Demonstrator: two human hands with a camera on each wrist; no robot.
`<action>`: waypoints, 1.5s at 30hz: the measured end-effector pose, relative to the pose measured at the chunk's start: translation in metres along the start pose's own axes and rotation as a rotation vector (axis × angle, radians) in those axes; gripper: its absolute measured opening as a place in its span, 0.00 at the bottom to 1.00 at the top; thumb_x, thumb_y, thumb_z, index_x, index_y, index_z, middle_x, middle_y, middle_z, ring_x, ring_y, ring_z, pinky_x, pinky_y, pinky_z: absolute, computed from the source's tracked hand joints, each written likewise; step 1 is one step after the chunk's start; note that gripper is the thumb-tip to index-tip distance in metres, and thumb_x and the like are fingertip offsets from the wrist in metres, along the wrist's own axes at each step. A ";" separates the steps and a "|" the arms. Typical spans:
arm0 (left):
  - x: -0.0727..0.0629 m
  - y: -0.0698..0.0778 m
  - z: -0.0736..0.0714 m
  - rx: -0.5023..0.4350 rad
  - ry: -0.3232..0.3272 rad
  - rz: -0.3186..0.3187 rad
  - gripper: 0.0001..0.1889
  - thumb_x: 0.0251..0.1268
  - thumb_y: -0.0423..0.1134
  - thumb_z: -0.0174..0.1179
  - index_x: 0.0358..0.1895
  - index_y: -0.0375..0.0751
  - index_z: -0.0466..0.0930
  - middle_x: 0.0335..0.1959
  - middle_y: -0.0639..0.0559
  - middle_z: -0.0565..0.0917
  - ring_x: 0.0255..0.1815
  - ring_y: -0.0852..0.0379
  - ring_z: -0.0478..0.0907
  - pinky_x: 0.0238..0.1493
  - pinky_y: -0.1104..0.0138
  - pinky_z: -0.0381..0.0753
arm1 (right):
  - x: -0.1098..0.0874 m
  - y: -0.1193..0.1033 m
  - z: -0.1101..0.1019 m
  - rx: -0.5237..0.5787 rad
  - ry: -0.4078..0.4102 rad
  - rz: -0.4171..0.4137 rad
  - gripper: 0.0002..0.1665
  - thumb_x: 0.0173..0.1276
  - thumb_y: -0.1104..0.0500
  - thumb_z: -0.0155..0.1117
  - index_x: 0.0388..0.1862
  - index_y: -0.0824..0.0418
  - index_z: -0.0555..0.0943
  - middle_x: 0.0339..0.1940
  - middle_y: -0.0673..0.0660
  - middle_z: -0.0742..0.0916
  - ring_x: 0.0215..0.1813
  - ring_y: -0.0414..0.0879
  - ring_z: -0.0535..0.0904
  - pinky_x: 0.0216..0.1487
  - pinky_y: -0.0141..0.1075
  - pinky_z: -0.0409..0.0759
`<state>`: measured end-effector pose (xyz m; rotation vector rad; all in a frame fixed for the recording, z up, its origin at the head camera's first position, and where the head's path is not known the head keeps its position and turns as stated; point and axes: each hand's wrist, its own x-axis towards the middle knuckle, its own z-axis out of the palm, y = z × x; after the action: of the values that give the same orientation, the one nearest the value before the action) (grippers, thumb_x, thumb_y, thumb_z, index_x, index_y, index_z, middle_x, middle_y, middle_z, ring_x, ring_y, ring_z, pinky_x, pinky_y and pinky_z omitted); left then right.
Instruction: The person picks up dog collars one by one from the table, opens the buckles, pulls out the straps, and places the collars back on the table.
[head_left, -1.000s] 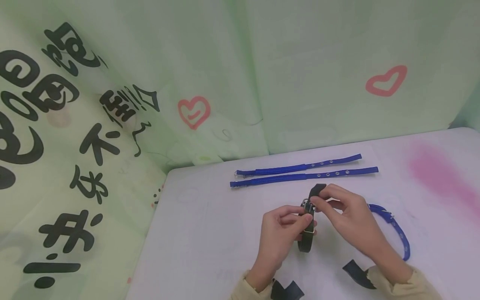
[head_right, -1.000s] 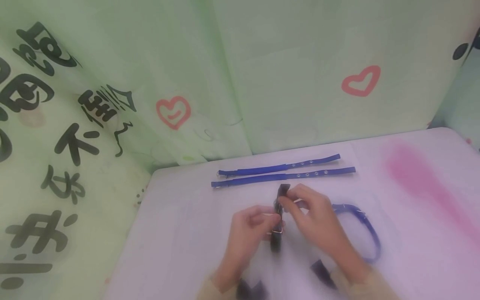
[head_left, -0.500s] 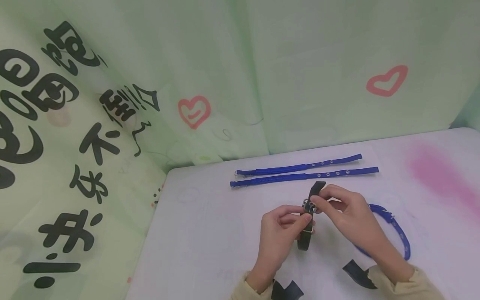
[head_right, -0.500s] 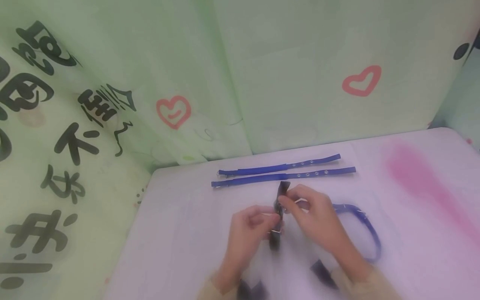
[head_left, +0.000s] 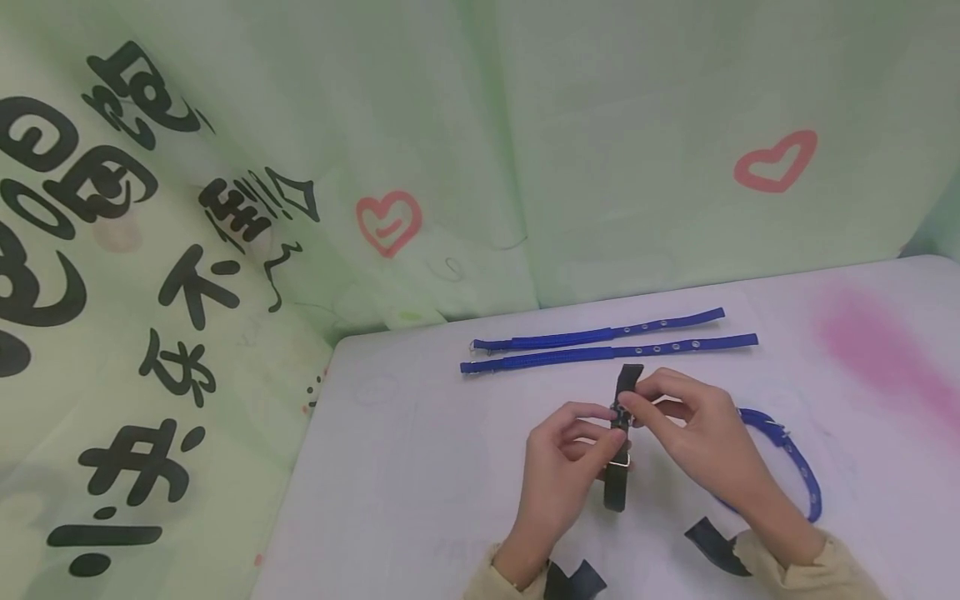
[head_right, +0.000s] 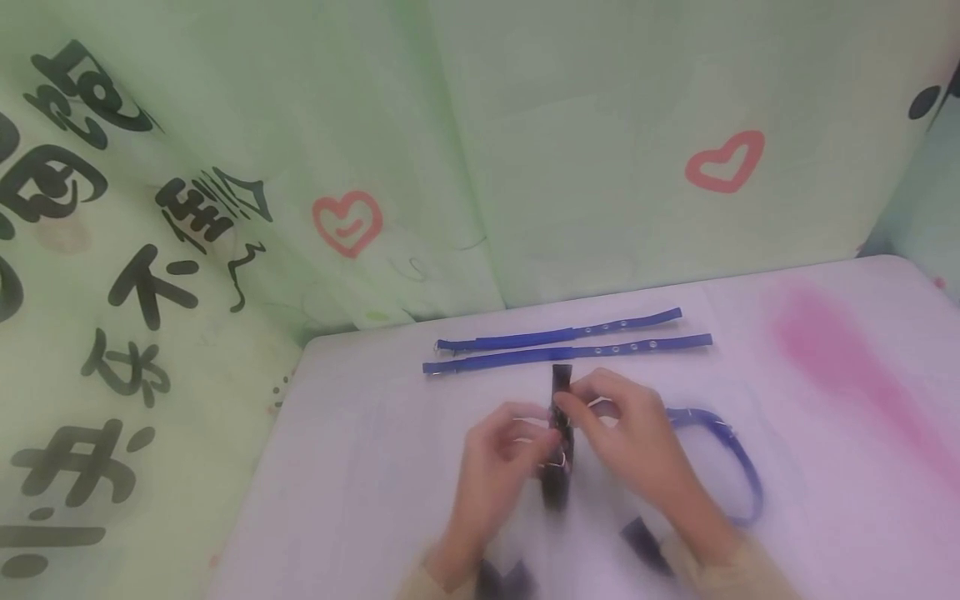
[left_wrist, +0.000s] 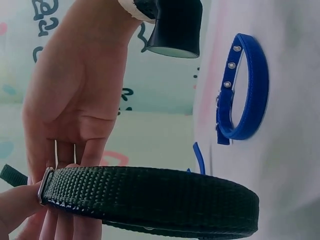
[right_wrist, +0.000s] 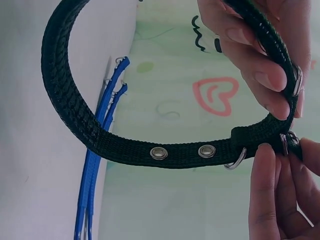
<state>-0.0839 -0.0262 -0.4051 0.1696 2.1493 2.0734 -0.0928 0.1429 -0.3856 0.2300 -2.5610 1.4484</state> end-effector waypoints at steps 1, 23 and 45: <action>0.000 0.000 0.000 -0.001 -0.011 -0.001 0.10 0.64 0.39 0.67 0.47 0.49 0.84 0.34 0.48 0.89 0.28 0.63 0.87 0.34 0.69 0.87 | 0.000 0.000 0.000 -0.005 0.001 -0.001 0.07 0.70 0.53 0.66 0.36 0.54 0.86 0.33 0.46 0.86 0.41 0.32 0.81 0.49 0.35 0.86; 0.002 0.004 -0.008 0.195 -0.062 0.112 0.10 0.62 0.41 0.69 0.44 0.47 0.86 0.41 0.54 0.88 0.34 0.68 0.84 0.36 0.72 0.86 | 0.001 0.002 0.000 -0.060 0.091 -0.171 0.08 0.61 0.62 0.75 0.29 0.48 0.86 0.27 0.40 0.84 0.34 0.32 0.80 0.40 0.16 0.78; 0.002 0.013 -0.011 0.569 0.059 0.170 0.11 0.62 0.41 0.68 0.47 0.47 0.89 0.43 0.56 0.90 0.38 0.67 0.86 0.35 0.81 0.81 | 0.001 -0.001 0.001 -0.135 0.111 -0.317 0.13 0.52 0.66 0.79 0.34 0.51 0.86 0.31 0.40 0.84 0.34 0.34 0.77 0.36 0.18 0.75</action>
<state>-0.0886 -0.0362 -0.3918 0.3665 2.7925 1.4917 -0.0936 0.1414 -0.3855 0.4947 -2.3880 1.1372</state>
